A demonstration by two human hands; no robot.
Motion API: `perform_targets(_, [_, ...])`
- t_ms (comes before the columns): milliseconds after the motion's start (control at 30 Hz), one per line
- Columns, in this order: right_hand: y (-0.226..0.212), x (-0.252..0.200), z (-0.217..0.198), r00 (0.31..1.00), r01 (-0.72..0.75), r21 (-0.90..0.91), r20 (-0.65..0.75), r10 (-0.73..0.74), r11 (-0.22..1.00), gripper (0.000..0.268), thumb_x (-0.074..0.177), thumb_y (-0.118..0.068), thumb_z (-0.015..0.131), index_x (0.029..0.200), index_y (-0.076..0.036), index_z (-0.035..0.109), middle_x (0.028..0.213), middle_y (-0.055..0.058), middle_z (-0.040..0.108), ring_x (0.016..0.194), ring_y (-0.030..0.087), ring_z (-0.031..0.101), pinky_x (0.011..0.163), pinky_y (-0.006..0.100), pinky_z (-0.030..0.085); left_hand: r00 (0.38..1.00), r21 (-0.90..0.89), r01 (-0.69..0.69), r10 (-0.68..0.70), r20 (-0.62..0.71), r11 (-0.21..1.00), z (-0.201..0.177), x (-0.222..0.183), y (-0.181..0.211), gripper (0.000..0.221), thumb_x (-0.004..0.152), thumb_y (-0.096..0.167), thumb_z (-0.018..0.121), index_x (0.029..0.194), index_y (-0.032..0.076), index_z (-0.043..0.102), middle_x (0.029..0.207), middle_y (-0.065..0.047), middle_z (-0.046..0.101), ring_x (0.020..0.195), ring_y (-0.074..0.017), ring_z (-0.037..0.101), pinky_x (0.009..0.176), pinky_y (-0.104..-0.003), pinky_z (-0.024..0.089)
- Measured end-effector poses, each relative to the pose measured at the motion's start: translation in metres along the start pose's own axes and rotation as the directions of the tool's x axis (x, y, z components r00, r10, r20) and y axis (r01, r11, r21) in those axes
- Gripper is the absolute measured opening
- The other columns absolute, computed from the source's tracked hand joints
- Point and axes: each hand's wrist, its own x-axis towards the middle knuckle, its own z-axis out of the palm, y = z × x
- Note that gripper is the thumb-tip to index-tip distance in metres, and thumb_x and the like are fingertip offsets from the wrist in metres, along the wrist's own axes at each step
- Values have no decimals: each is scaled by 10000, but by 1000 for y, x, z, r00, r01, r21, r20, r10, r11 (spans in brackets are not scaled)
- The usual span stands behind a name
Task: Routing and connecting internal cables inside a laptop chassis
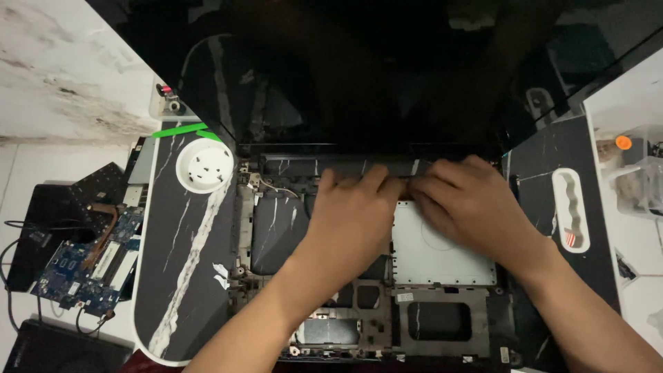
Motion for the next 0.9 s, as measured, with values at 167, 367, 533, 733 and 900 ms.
perform_targets(167, [1, -3, -4, 1000, 22, 67, -24, -20, 997, 50, 975, -37, 657, 971, -68, 697, 969, 27, 683, 851, 229, 645, 732, 380, 460, 999, 58, -13, 16, -51, 998, 2, -1, 3, 216, 764, 183, 684, 972, 239, 692, 911, 7, 623, 633, -287, 634, 700, -469, 421])
perform_targets(367, [8, -11, 2, 996, 82, -4, 26, -82, 997, 88, 971, -34, 640, 999, -77, 712, 988, 31, 663, 853, 234, 640, 677, 389, 445, 994, -62, -18, 24, 103, 998, 3, -4, -7, 736, 431, 267, 864, 1144, 233, 684, 1027, 11, 640, 712, -303, 689, 776, -466, 417])
perform_targets(533, [7, -12, 5, 997, 71, -70, -7, -71, 995, 207, 950, 34, 652, 997, -153, 730, 955, 16, 634, 743, 266, 590, 630, 401, 448, 986, -325, 20, 36, 166, 945, -16, 5, -21, 424, 814, 60, 567, 1213, 160, 667, 1198, -50, 722, 889, -305, 699, 911, -495, 411])
perform_targets(733, [9, -17, 12, 999, 46, -20, 9, -46, 999, 307, 904, 44, 647, 1089, -176, 754, 964, 16, 597, 806, 201, 605, 665, 387, 424, 966, -437, 120, -3, 260, 891, -14, 7, -26, 235, 757, 29, 556, 945, 103, 677, 950, -47, 740, 777, -312, 693, 819, -465, 435])
perform_targets(900, [-2, -8, 8, 990, -126, 99, 73, 119, 987, 230, 872, 43, 668, 1057, -71, 745, 1006, 44, 696, 907, 233, 662, 671, 400, 388, 986, -386, 87, -24, 167, 919, -7, 6, -25, 168, 809, 77, 616, 932, 107, 727, 913, -24, 698, 713, -276, 657, 780, -445, 418])
